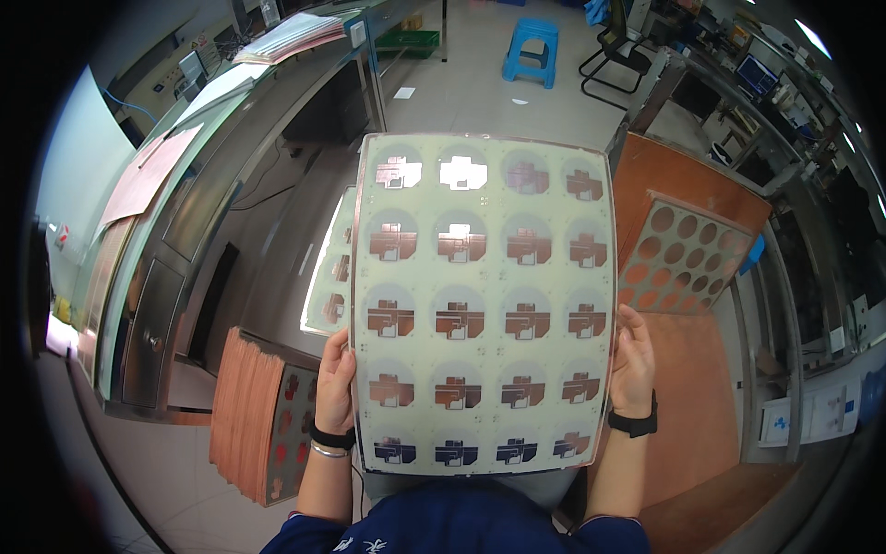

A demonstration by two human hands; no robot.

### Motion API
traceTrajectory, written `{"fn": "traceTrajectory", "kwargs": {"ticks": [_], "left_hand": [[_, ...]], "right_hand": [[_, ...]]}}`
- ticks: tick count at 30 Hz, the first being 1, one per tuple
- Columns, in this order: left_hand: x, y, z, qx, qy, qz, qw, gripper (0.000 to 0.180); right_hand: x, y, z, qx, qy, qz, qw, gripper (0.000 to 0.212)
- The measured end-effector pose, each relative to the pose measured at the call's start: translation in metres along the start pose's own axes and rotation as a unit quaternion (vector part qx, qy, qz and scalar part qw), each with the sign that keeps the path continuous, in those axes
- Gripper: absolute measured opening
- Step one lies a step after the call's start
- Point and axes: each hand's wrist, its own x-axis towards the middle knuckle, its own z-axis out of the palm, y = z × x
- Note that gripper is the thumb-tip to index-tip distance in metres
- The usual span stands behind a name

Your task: The person is inspecting and sorting large sheets of printed circuit boards in a metal fabrication or electronics assembly environment.

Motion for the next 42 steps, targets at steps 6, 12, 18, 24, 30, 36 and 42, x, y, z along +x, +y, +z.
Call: {"fn": "traceTrajectory", "kwargs": {"ticks": [6,12,18,24,30,36,42], "left_hand": [[-0.003,-0.009,-0.011,-0.011,0.012,-0.012,1.0,0.038],[-0.004,-0.015,-0.017,-0.008,0.014,-0.006,1.0,0.036],[-0.002,-0.015,-0.015,-0.024,0.017,-0.015,0.999,0.036],[-0.002,-0.02,-0.02,-0.038,0.029,-0.007,0.999,0.032],[-0.001,-0.01,-0.003,-0.062,0.03,-0.035,0.997,0.033],[-0.001,-0.018,-0.01,-0.037,0.064,-0.028,0.997,0.031],[-0.001,-0.019,-0.004,-0.042,0.076,0.009,0.996,0.031]], "right_hand": [[-0.002,0.002,-0.005,0.017,0.008,-0.014,1.0,0.031],[-0.003,0.0,-0.001,0.01,0.02,-0.025,0.999,0.027],[-0.005,-0.001,0.004,0.018,0.034,-0.047,0.998,0.026],[-0.006,-0.004,0.007,-0.012,0.036,-0.059,0.998,0.025],[-0.008,-0.009,0.008,0.001,0.02,-0.058,0.998,0.029],[-0.01,-0.011,0.004,0.029,-0.03,-0.056,0.998,0.029],[-0.016,-0.022,0.018,0.115,-0.069,-0.006,0.991,0.058]]}}
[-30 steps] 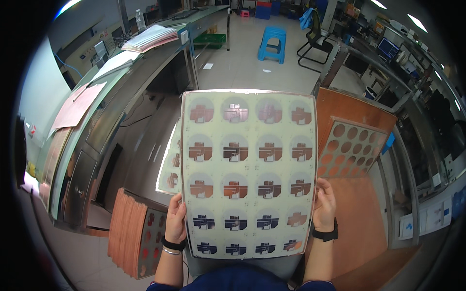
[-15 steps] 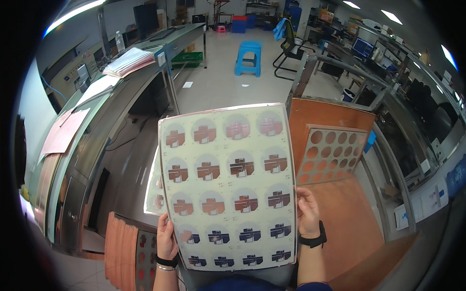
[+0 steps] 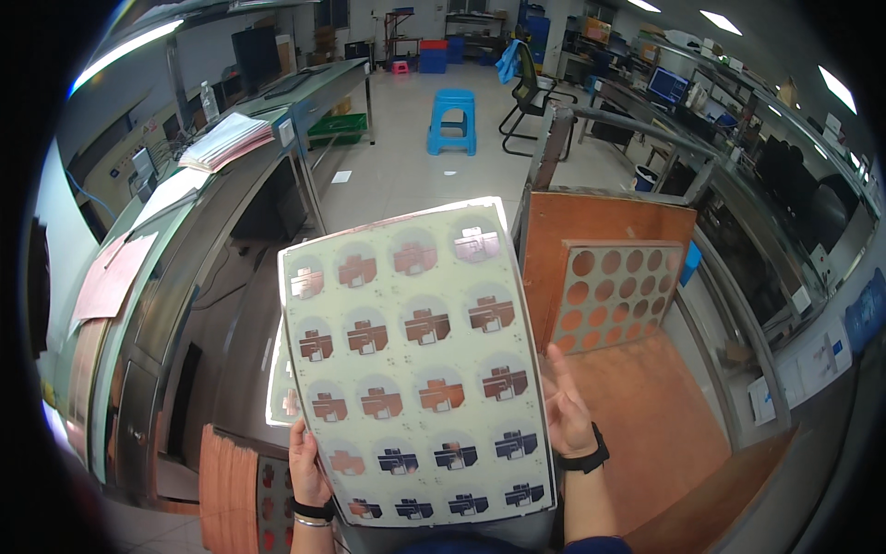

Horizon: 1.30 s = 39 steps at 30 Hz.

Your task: The person is inspecting and sorting large sheets of printed circuit boards in a metal fabrication or electronics assembly environment.

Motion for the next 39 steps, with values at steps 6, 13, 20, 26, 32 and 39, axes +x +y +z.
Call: {"fn": "traceTrajectory", "kwargs": {"ticks": [6,13,20,26,32,39], "left_hand": [[0.005,0.007,-0.002,0.039,-0.016,0.009,0.999,0.033],[0.028,0.011,0.012,0.071,-0.063,-0.022,0.995,0.041],[0.039,0.012,0.019,0.141,-0.019,-0.018,0.99,0.04],[0.038,0.013,0.006,0.151,0.009,-0.022,0.988,0.031],[0.037,0.013,0.0,0.159,0.013,-0.03,0.987,0.029],[0.034,0.017,-0.003,0.163,0.028,-0.028,0.986,0.028]], "right_hand": [[-0.021,0.03,-0.048,0.009,-0.001,0.147,0.989,0.057],[-0.041,0.041,-0.048,-0.01,0.122,0.05,0.991,0.041],[-0.074,-0.022,-0.102,-0.067,0.33,-0.201,0.92,0.037],[-0.102,-0.057,-0.145,-0.106,0.452,-0.308,0.83,0.033],[-0.102,-0.05,-0.207,-0.15,0.552,-0.324,0.753,0.028],[-0.042,-0.058,-0.232,-0.174,0.571,-0.293,0.747,0.035]]}}
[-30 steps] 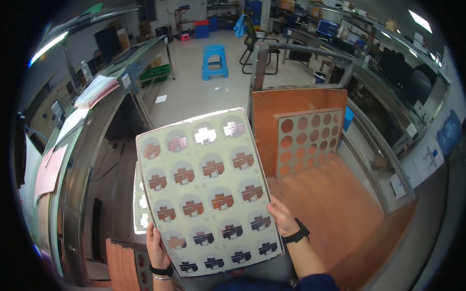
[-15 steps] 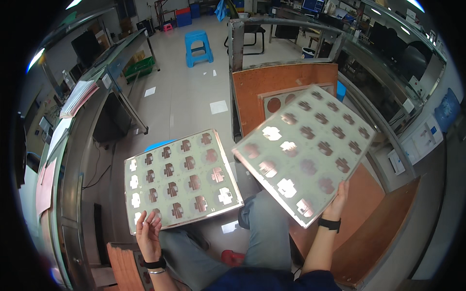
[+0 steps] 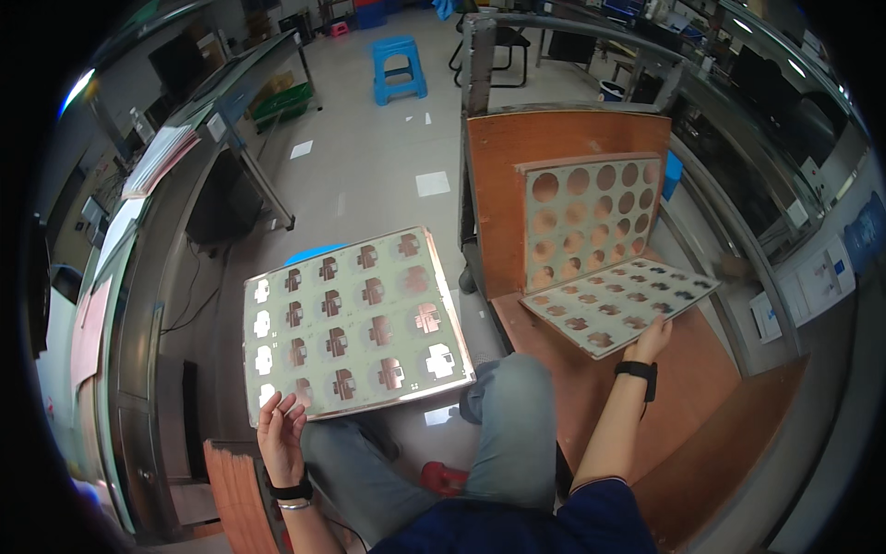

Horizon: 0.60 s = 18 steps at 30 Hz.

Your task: The person is inspecting and sorting large sheets of printed circuit boards in a metal fabrication or electronics assembly environment.

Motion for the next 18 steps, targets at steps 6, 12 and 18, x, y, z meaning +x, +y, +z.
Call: {"fn": "traceTrajectory", "kwargs": {"ticks": [6,12,18], "left_hand": [[0.0,-0.007,-0.019,-0.004,0.02,-0.007,1.0,0.03],[0.001,-0.005,-0.036,0.001,0.052,0.02,0.998,0.03],[0.025,-0.011,-0.096,0.186,0.204,0.131,0.952,0.025]], "right_hand": [[-0.011,-0.011,0.109,-0.059,-0.216,0.015,0.975,0.051],[-0.127,0.024,0.164,-0.228,-0.613,0.111,0.748,0.039],[-0.211,0.042,0.128,-0.364,-0.549,-0.193,0.727,0.039]]}}
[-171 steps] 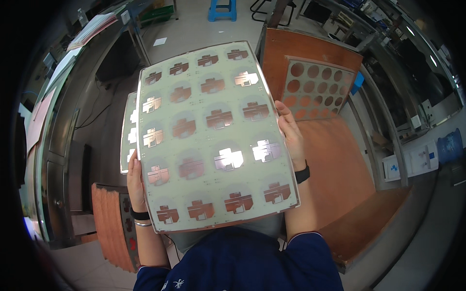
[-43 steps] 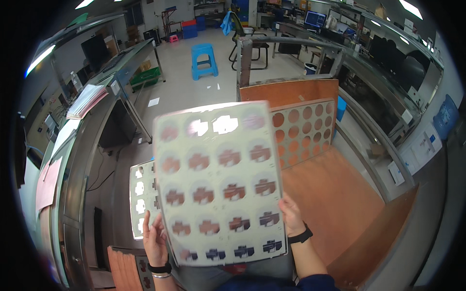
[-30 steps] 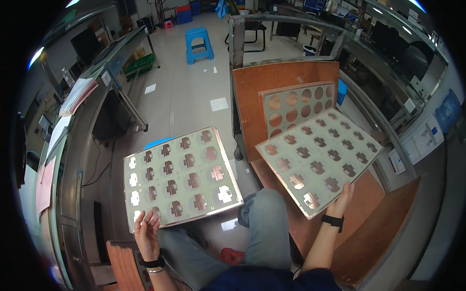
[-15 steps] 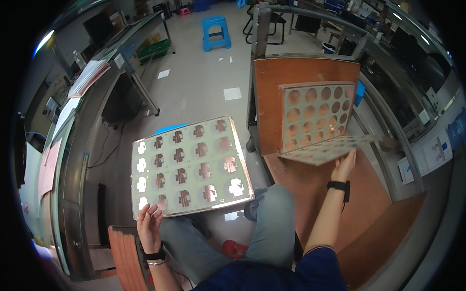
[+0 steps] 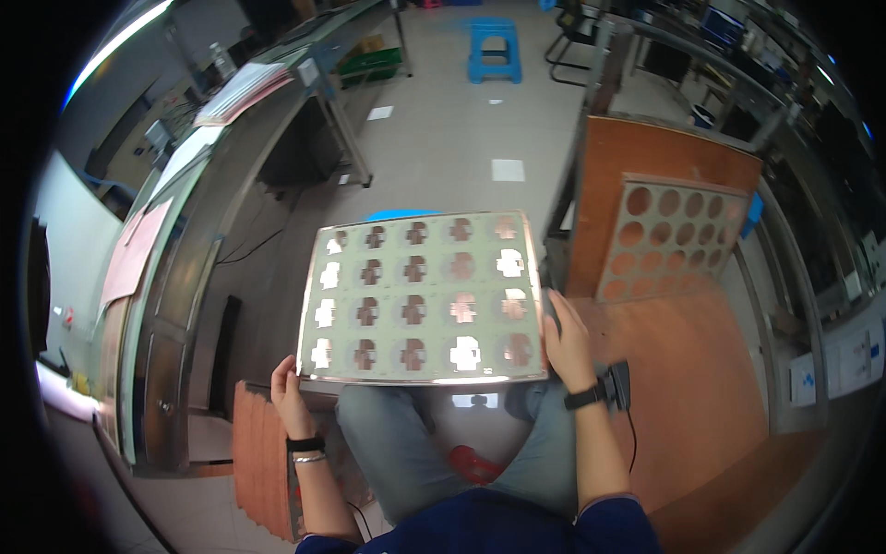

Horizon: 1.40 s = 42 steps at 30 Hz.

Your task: The person is inspecting and sorting large sheets of printed circuit boards in a metal fabrication or electronics assembly environment.

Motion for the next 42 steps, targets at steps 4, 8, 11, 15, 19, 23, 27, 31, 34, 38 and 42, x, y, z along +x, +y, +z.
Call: {"fn": "traceTrajectory", "kwargs": {"ticks": [4,8,11,15,19,23,27,31,34,38,42], "left_hand": [[0.021,-0.016,-0.009,0.141,0.047,0.032,0.988,0.027],[0.033,-0.026,-0.005,0.174,-0.056,-0.083,0.98,0.028],[0.038,-0.041,-0.013,0.171,-0.026,0.004,0.985,0.029],[0.033,-0.022,-0.007,0.139,0.006,0.011,0.99,0.032],[0.011,0.014,-0.001,0.047,0.007,0.012,0.999,0.031],[-0.019,0.05,0.011,-0.308,-0.092,-0.064,0.945,0.029],[-0.025,0.037,0.006,-0.354,-0.089,-0.072,0.928,0.033],[-0.026,0.039,0.004,-0.397,-0.121,-0.059,0.908,0.04],[-0.02,0.042,0.006,-0.411,-0.156,-0.059,0.896,0.04],[-0.025,0.051,0.019,-0.434,-0.144,-0.084,0.885,0.039],[-0.068,0.066,0.058,-0.453,-0.211,-0.122,0.858,0.049]], "right_hand": [[-0.039,-0.008,0.024,-0.118,-0.023,0.028,0.992,0.052],[-0.052,-0.006,0.037,-0.133,-0.033,0.044,0.99,0.06],[-0.051,-0.013,0.038,-0.114,-0.044,0.044,0.991,0.062],[-0.051,-0.004,0.034,-0.093,-0.061,0.035,0.993,0.062],[-0.046,-0.001,0.024,0.131,-0.074,0.162,0.975,0.053],[-0.044,0.019,0.014,0.413,-0.005,0.213,0.885,0.046],[-0.044,0.003,-0.019,0.546,-0.01,0.246,0.801,0.044],[-0.053,-0.011,-0.062,0.589,-0.049,0.237,0.771,0.044],[-0.06,-0.028,-0.072,0.585,0.0,0.242,0.774,0.043],[-0.072,-0.039,-0.079,0.547,-0.039,0.24,0.801,0.038],[-0.086,-0.034,-0.04,0.622,0.016,0.273,0.733,0.038]]}}
